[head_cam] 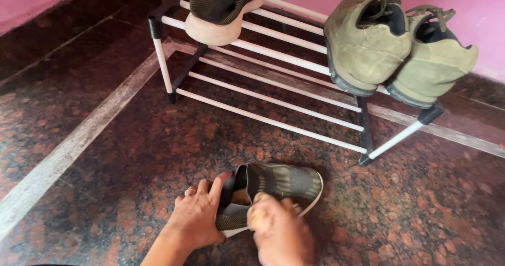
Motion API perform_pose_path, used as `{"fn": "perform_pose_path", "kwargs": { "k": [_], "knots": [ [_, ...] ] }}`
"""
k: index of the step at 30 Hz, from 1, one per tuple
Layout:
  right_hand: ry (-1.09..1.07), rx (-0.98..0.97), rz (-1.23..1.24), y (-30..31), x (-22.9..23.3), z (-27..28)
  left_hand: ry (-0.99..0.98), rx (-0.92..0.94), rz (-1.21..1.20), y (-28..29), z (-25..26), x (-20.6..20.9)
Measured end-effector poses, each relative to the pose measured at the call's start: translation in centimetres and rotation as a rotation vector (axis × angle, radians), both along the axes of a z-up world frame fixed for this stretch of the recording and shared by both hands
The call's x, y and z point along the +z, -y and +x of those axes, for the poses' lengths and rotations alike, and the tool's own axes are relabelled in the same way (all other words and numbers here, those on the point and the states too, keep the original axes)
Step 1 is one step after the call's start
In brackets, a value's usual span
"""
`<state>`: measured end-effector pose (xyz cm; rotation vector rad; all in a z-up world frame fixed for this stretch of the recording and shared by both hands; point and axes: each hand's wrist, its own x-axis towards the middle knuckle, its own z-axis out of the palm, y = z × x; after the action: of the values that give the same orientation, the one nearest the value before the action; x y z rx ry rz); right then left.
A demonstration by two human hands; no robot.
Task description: The person sits on the floor and wipes a pair of dark slip-on shoes with a cloth, then places them on a shoe rack. They then pick up a pair of green lace-up shoes and wipe them with the same cloth.
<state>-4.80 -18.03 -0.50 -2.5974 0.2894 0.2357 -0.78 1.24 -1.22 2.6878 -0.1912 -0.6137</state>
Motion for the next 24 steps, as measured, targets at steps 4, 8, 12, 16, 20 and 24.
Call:
{"fn": "perform_pose_path", "kwargs": {
  "k": [4, 8, 12, 16, 20, 24],
  "knots": [
    [0.054, 0.251, -0.079, 0.0, -1.3, -0.7, 0.006, -0.018, 0.021, 0.0, -0.3, 0.8],
    [-0.180, 0.058, -0.300, 5.5, -1.2, 1.5, -0.009, -0.024, 0.000, 1.4, -0.4, 1.2],
    [0.086, -0.107, -0.299, 10.4, -0.3, 3.7, 0.002, 0.023, -0.108, 1.5, -0.6, 0.8],
    [-0.080, -0.221, -0.107, 6.6, 0.2, 2.2, 0.005, 0.027, -0.100, 1.5, -0.2, 0.1],
    [0.211, 0.217, 0.114, -0.3, -0.4, -1.5, 0.088, -0.001, -0.126, 0.9, 0.2, -1.9],
    [0.235, 0.321, 0.077, -1.7, 0.8, -2.1, 0.085, -0.023, -0.179, 0.6, 0.3, -2.0]
  ]
}}
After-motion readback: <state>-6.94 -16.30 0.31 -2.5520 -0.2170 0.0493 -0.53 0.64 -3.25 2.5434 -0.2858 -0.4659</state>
